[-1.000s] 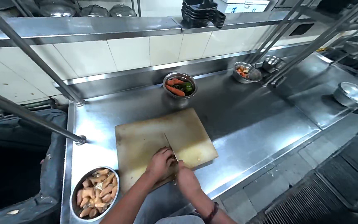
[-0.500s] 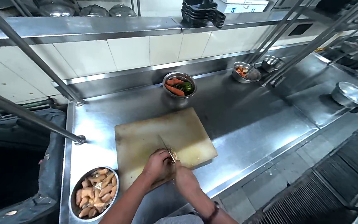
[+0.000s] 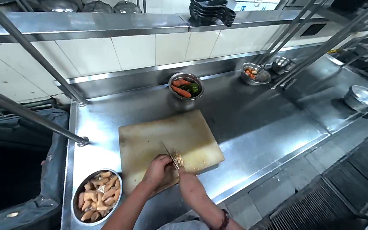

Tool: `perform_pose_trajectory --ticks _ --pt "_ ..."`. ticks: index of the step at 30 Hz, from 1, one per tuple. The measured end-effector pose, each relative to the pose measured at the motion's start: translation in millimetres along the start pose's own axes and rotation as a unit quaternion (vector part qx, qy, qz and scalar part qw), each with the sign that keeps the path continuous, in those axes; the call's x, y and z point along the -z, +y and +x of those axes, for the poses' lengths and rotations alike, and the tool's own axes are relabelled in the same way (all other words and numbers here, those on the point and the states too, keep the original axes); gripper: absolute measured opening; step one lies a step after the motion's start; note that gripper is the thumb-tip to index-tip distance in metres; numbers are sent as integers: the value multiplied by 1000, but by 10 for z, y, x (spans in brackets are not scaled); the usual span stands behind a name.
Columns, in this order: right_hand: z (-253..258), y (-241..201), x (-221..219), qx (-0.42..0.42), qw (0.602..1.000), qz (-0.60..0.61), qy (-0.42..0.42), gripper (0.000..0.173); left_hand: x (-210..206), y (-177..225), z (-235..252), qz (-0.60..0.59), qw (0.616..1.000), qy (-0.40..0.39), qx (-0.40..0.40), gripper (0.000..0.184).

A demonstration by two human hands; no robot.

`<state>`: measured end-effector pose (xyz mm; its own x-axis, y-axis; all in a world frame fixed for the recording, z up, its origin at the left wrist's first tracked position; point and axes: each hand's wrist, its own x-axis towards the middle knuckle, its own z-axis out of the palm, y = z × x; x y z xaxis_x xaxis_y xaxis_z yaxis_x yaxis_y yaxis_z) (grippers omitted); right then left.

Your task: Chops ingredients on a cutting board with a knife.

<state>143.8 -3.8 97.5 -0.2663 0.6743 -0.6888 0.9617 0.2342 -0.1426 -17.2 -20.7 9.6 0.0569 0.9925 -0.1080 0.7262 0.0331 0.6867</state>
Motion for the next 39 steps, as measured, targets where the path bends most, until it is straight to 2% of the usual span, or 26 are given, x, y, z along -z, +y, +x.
perform_pose_trajectory --ticks 2,7,11,15,18,21,23,25,27,30,32,35,39 --pt "123 17 -162 -2 1000 5 22 40 -18 10 -33 -10 1000 4 3 21" --pt "-75 -69 81 0 1000 -13 -26 50 51 -45 -88 -2 1000 -15 1 22" --pt "146 -42 -160 13 1000 -7 16 41 48 -32 -83 -10 1000 -10 8 21" --pt "-33 -100 33 14 999 -13 -25 50 19 -72 -139 -3 1000 6 5 19" --pt "194 -76 -232 24 1000 7 12 42 -32 -80 -144 -7 1000 26 3 19" --pt "287 43 -155 69 996 49 3 37 -22 -39 -140 0 999 28 23 19" --pt "302 260 -149 102 987 126 15 37 -21 21 -186 -4 998 36 54 31" --pt "303 574 -250 105 959 254 64 36 -20 109 -242 -3 994 54 90 62" --pt "272 925 -460 77 900 417 100 36 -175 113 -308 28 992 85 87 84" --pt "240 1309 -725 2 794 589 152 34 -395 160 -247 99 990 81 60 91" --pt "250 1406 -855 -28 760 629 159 33 -460 226 -146 113 990 53 65 91" --pt "307 1278 -915 -24 776 618 127 31 -495 266 -3 124 990 31 57 87" --pt "438 917 -809 21 854 513 83 34 -369 245 116 104 993 12 61 70"
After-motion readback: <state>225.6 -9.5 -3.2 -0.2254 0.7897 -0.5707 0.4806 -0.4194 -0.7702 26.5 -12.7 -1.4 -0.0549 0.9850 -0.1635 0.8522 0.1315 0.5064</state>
